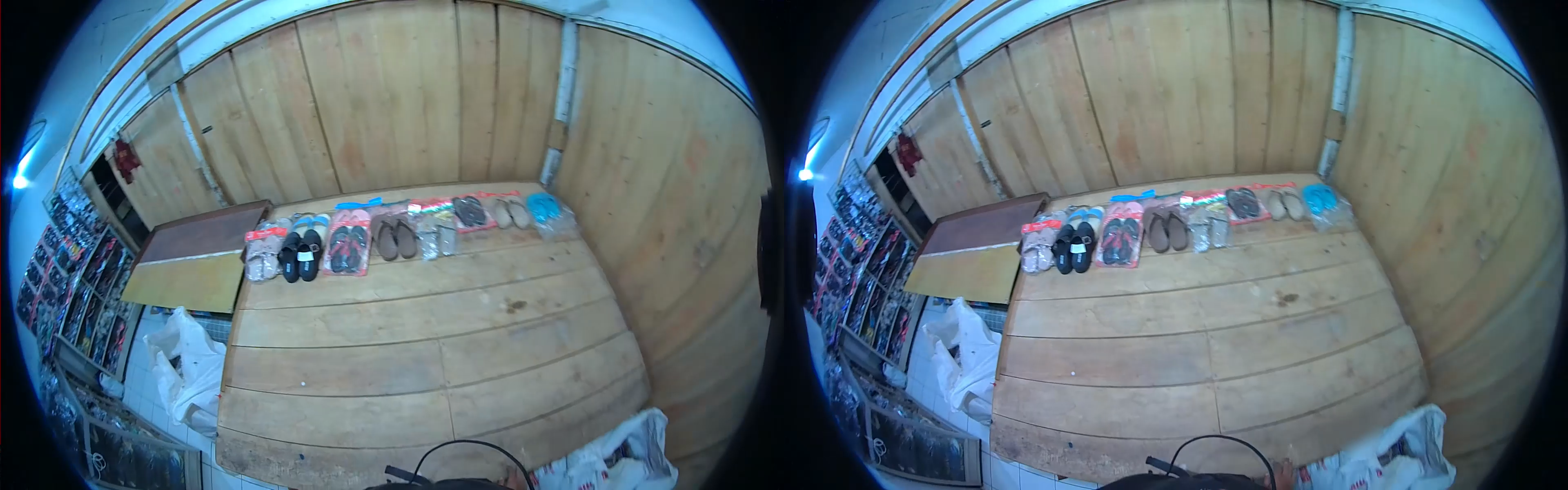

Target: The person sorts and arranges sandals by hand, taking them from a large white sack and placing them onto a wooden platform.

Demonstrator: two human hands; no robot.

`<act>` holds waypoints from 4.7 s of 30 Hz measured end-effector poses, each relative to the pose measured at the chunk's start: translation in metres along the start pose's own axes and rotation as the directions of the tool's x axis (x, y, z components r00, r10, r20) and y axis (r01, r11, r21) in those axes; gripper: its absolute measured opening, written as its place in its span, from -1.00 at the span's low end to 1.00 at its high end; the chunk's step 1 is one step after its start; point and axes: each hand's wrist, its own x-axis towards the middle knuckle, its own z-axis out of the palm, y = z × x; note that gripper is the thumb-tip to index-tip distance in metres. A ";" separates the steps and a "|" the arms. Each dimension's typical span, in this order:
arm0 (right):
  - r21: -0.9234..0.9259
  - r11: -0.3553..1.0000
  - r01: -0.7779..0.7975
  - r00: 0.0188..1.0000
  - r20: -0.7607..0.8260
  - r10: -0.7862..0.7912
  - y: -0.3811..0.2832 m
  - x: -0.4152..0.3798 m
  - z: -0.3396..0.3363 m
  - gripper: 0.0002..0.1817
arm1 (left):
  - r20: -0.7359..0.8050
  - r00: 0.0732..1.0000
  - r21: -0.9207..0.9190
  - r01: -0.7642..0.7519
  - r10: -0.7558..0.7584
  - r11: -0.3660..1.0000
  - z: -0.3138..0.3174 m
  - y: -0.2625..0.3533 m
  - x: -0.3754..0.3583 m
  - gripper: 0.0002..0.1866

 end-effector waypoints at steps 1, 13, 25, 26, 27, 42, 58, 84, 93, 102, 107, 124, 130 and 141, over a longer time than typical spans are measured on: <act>-0.050 0.985 -0.164 0.986 -0.030 0.163 0.023 -0.031 0.001 -0.60 | 0.043 0.999 0.069 -0.021 0.018 0.997 0.000 0.004 0.005 -0.55; 0.083 0.410 -0.908 0.362 0.646 0.672 0.147 -0.232 0.023 -0.70 | 0.300 0.948 0.620 -0.277 0.104 0.734 0.019 0.134 0.006 -0.54; 0.221 0.406 -0.887 0.451 0.604 0.657 0.251 -0.317 -0.031 -0.70 | 0.219 0.952 0.547 -0.300 0.213 0.782 0.194 0.017 -0.023 -0.58; 0.229 0.390 -0.892 0.445 0.589 0.674 0.262 -0.324 -0.040 -0.70 | 0.231 0.946 0.575 -0.322 0.228 0.752 0.213 0.011 -0.023 -0.58; 0.243 0.370 -0.897 0.440 0.575 0.690 0.275 -0.331 -0.045 -0.70 | 0.245 0.939 0.599 -0.342 0.241 0.724 0.231 0.007 -0.023 -0.59; 0.498 0.614 -0.612 0.627 -0.167 0.761 0.331 -0.270 -0.170 -0.79 | 0.521 0.766 0.576 -0.641 0.376 0.508 0.372 0.161 -0.011 -0.60; 0.334 0.729 -0.597 0.472 -0.589 0.656 0.462 -0.017 -0.311 -0.79 | 0.860 -0.015 0.253 -0.855 0.511 -0.452 0.742 0.418 -0.038 -0.50; 0.976 -0.159 0.150 -0.236 0.191 0.953 0.741 -0.060 -0.240 -0.61 | 0.592 0.139 0.723 -0.527 0.794 -0.447 0.911 0.437 -0.035 -0.31; 0.974 -0.125 0.187 -0.283 0.175 0.943 0.758 -0.044 -0.233 -0.59 | 0.594 0.137 0.724 -0.522 0.793 -0.452 0.914 0.436 -0.034 -0.30; 0.963 -0.086 0.256 -0.312 0.167 0.935 0.771 -0.017 -0.216 -0.58 | 0.596 0.149 0.738 -0.488 0.789 -0.466 0.913 0.436 -0.035 -0.29; 0.958 -0.082 0.275 -0.317 0.171 0.933 0.756 -0.031 -0.192 -0.57 | 0.591 0.146 0.741 -0.487 0.793 -0.462 0.914 0.434 -0.034 -0.29; 0.725 -0.460 0.512 0.256 0.383 0.888 0.568 -0.093 -0.208 -0.59 | 0.593 0.111 0.731 -0.491 0.798 -0.475 0.914 0.431 -0.036 -0.31; 0.701 -0.696 0.152 0.446 0.580 0.682 0.590 -0.115 -0.181 -0.56 | 0.596 0.108 0.726 -0.497 0.796 -0.476 0.911 0.430 -0.033 -0.30; 0.795 -0.251 -0.552 -0.364 0.042 0.930 0.595 -0.107 -0.153 -0.41 | 0.569 0.112 0.733 -0.519 0.815 -0.440 0.911 0.431 -0.031 -0.30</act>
